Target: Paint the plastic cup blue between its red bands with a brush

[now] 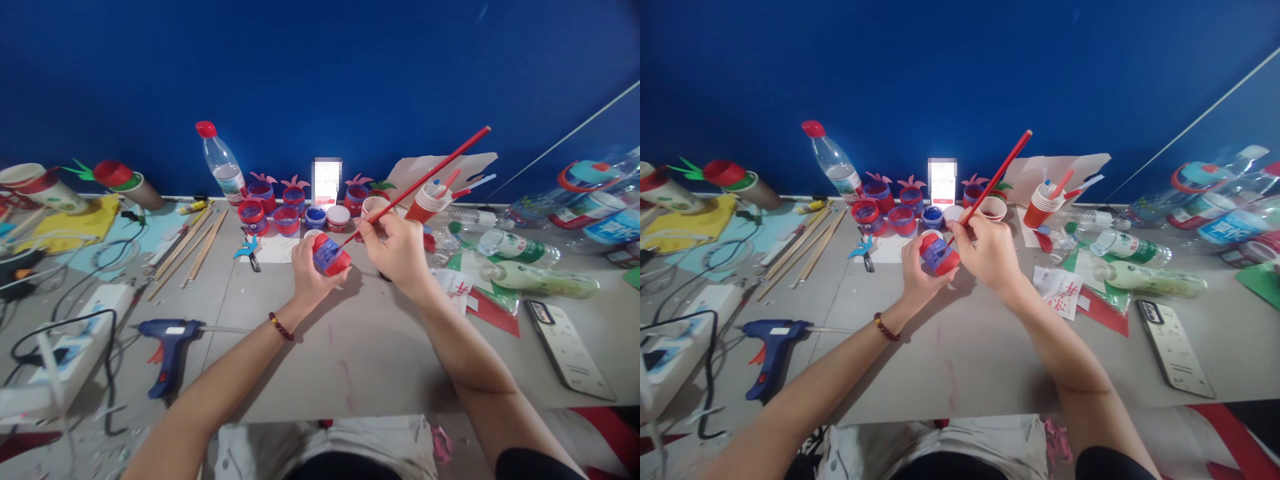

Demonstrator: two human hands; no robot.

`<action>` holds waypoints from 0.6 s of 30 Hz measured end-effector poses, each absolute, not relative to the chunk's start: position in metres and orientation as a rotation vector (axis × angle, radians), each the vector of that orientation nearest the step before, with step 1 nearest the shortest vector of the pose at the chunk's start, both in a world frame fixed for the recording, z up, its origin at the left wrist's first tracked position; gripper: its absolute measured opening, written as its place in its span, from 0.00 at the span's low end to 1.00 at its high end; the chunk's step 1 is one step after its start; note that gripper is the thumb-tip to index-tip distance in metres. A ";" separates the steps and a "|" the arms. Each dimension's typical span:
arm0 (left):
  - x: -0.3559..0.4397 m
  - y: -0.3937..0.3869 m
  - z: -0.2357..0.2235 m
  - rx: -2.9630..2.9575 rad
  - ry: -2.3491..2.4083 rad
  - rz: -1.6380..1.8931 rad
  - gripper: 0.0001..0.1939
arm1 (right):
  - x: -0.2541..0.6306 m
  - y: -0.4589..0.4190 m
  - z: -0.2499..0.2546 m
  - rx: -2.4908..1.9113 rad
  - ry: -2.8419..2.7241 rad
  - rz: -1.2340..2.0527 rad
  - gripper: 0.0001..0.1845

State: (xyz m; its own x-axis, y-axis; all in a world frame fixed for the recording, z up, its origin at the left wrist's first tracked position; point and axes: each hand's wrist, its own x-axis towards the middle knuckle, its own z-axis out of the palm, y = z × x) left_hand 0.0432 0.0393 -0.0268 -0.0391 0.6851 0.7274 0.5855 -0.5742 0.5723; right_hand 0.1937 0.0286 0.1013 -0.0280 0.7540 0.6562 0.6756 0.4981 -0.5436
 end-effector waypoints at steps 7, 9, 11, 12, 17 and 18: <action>0.043 0.039 -0.026 2.098 1.406 1.696 0.43 | 0.208 0.042 0.097 -1.274 -1.738 -0.057 0.12; 0.043 0.038 -0.025 2.097 1.403 1.695 0.43 | 0.209 0.042 0.096 -1.286 -1.753 -0.054 0.12; 0.043 0.038 -0.025 2.093 1.404 1.692 0.43 | 0.208 0.041 0.096 -1.294 -1.769 -0.014 0.12; 0.043 0.039 -0.026 2.092 1.405 1.691 0.43 | 0.206 0.039 0.096 -1.295 -1.774 0.010 0.12; 0.043 0.040 -0.029 2.107 1.401 1.723 0.43 | 0.196 0.029 0.099 -1.263 -1.802 0.076 0.15; 0.043 0.041 -0.029 2.111 1.403 1.723 0.43 | 0.194 0.027 0.100 -1.250 -1.812 0.071 0.15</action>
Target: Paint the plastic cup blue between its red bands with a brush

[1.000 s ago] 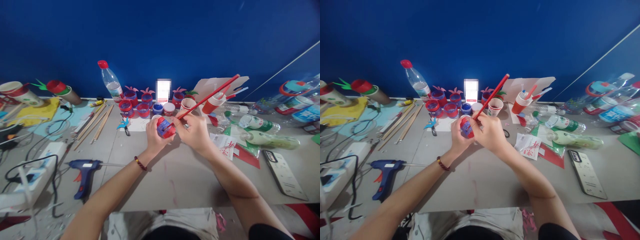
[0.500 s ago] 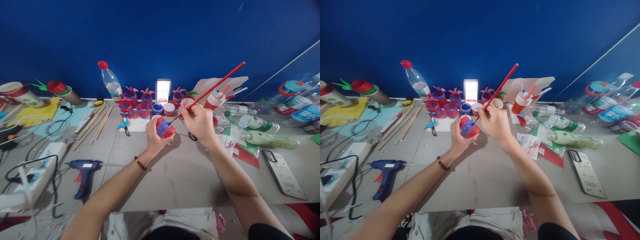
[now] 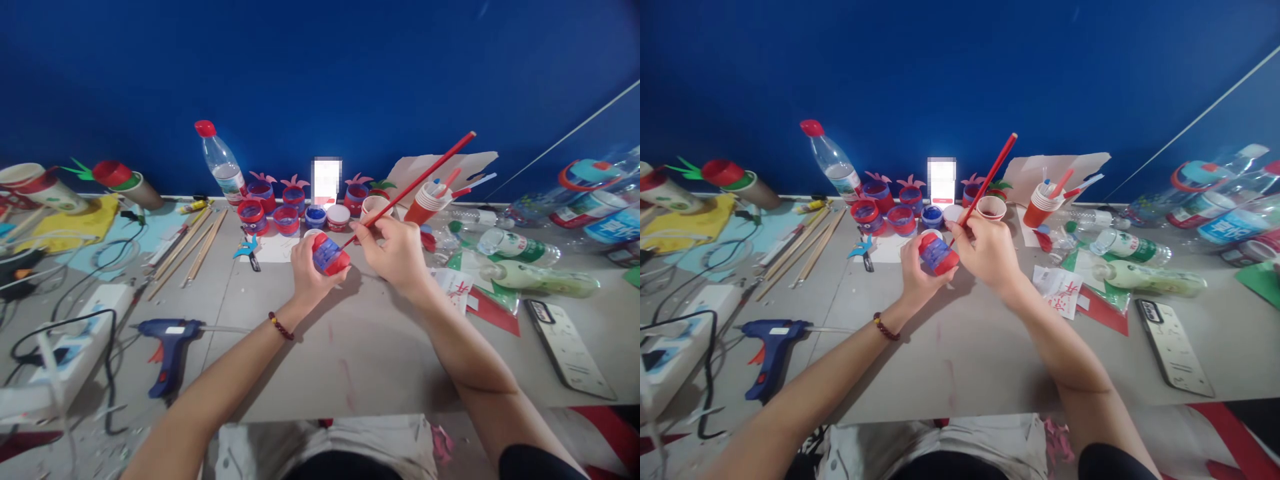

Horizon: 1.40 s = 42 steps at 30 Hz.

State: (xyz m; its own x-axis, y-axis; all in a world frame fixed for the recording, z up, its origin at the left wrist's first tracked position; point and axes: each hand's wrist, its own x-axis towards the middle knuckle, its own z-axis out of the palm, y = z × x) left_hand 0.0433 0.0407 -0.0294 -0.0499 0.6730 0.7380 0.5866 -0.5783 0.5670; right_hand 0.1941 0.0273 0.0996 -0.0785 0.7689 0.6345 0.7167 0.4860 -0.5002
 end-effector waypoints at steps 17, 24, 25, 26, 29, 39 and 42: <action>0.043 0.042 -0.031 2.111 1.409 1.700 0.43 | 0.189 0.021 0.098 -1.211 -1.803 0.300 0.10; 0.044 0.042 -0.028 2.100 1.423 1.706 0.42 | 0.192 0.025 0.102 -1.228 -1.793 0.138 0.14; 0.044 0.042 -0.028 2.094 1.420 1.705 0.42 | 0.193 0.025 0.103 -1.226 -1.789 0.109 0.14; 0.044 0.041 -0.027 2.087 1.415 1.709 0.42 | 0.194 0.026 0.104 -1.229 -1.785 0.080 0.14; 0.043 0.040 -0.026 2.067 1.421 1.701 0.42 | 0.197 0.029 0.103 -1.249 -1.776 0.004 0.13; 0.043 0.042 -0.028 2.106 1.443 1.699 0.43 | 0.195 0.025 0.098 -1.230 -1.867 0.019 0.14; 0.043 0.042 -0.028 2.105 1.447 1.686 0.42 | 0.190 0.018 0.100 -1.199 -1.889 0.043 0.14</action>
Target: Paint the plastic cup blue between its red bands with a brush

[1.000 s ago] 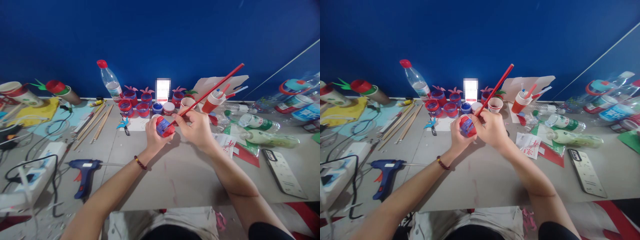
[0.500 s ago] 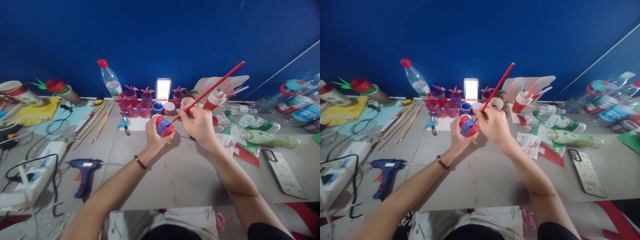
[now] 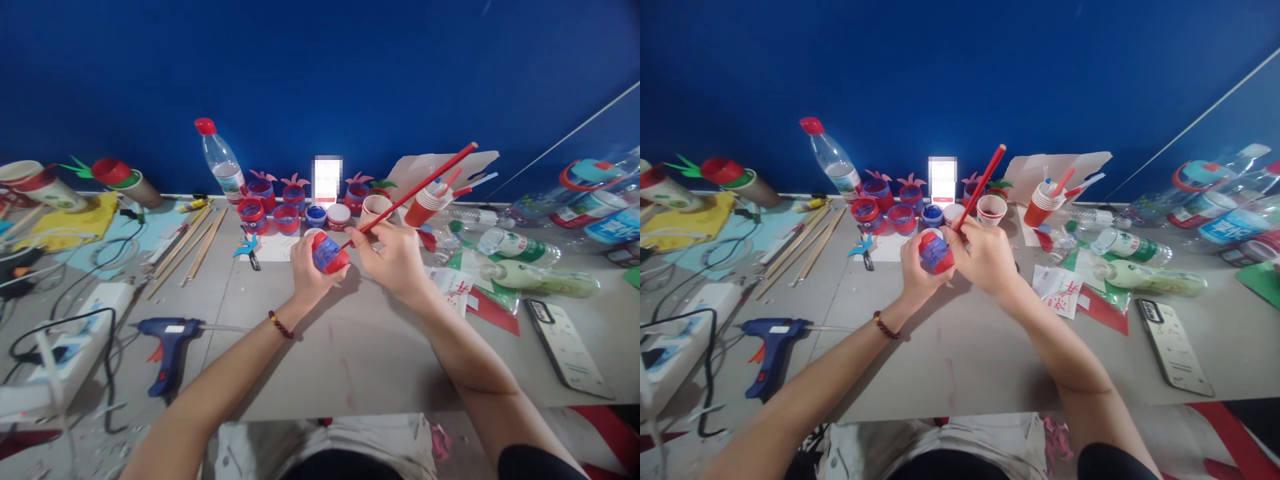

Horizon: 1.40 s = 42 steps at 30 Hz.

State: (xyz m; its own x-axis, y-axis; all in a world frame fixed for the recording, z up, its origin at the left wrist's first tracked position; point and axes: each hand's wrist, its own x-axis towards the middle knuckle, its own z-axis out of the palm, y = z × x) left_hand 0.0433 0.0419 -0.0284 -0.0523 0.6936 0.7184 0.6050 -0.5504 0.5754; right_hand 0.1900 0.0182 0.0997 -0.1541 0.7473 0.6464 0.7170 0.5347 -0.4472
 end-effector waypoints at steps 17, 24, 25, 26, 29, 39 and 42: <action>0.042 0.042 -0.029 2.095 1.448 1.667 0.43 | 0.186 0.021 0.097 -1.171 -1.880 0.170 0.14; 0.044 0.041 -0.028 2.085 1.456 1.669 0.43 | 0.191 0.024 0.101 -1.212 -1.820 0.104 0.16; 0.044 0.041 -0.027 2.074 1.467 1.648 0.43 | 0.192 0.025 0.102 -1.219 -1.814 0.082 0.16; 0.044 0.040 -0.027 2.068 1.474 1.632 0.43 | 0.193 0.026 0.102 -1.224 -1.808 0.059 0.16; 0.043 0.040 -0.027 2.079 1.465 1.649 0.43 | 0.198 0.030 0.103 -1.231 -1.794 -0.023 0.14; 0.044 0.039 -0.027 2.098 1.466 1.617 0.41 | 0.193 0.032 0.089 -1.184 -1.908 -0.025 0.14; 0.044 0.040 -0.028 2.101 1.483 1.607 0.42 | 0.189 0.027 0.091 -1.167 -1.919 -0.027 0.13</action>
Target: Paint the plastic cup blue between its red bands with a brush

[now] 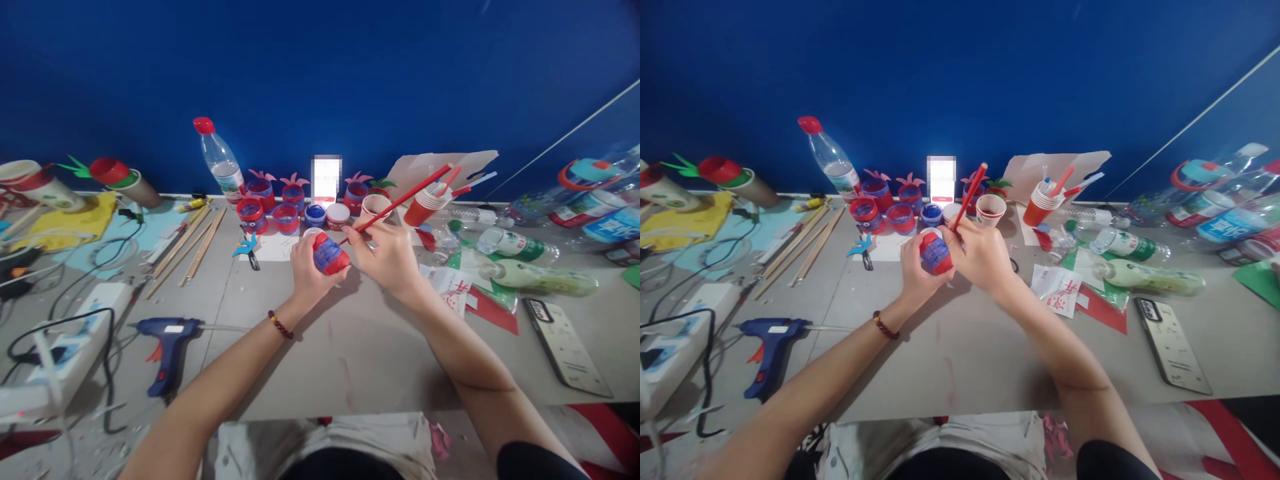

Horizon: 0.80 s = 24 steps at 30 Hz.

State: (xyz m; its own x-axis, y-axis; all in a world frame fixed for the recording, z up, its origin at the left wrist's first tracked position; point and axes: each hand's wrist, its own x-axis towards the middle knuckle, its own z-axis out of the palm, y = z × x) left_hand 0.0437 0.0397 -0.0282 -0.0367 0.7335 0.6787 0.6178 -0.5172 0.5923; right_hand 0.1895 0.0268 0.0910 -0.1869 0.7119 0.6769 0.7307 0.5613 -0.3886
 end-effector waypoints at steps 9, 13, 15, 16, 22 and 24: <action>0.044 0.039 -0.030 2.051 1.474 1.607 0.43 | 0.185 0.016 0.095 -1.124 -1.932 0.027 0.13; 0.045 0.038 -0.025 2.015 1.487 1.578 0.41 | 0.183 0.013 0.098 -1.125 -1.913 0.135 0.13; 0.045 0.037 -0.024 2.000 1.504 1.550 0.41 | 0.182 0.013 0.099 -1.128 -1.894 0.174 0.13; 0.045 0.037 -0.024 1.997 1.505 1.545 0.41 | 0.182 0.013 0.099 -1.128 -1.890 0.181 0.13; 0.043 0.040 -0.030 2.070 1.462 1.617 0.44 | 0.184 0.021 0.096 -1.165 -1.877 0.127 0.13; 0.044 0.040 -0.030 2.071 1.483 1.614 0.43 | 0.186 0.023 0.095 -1.168 -1.861 0.093 0.14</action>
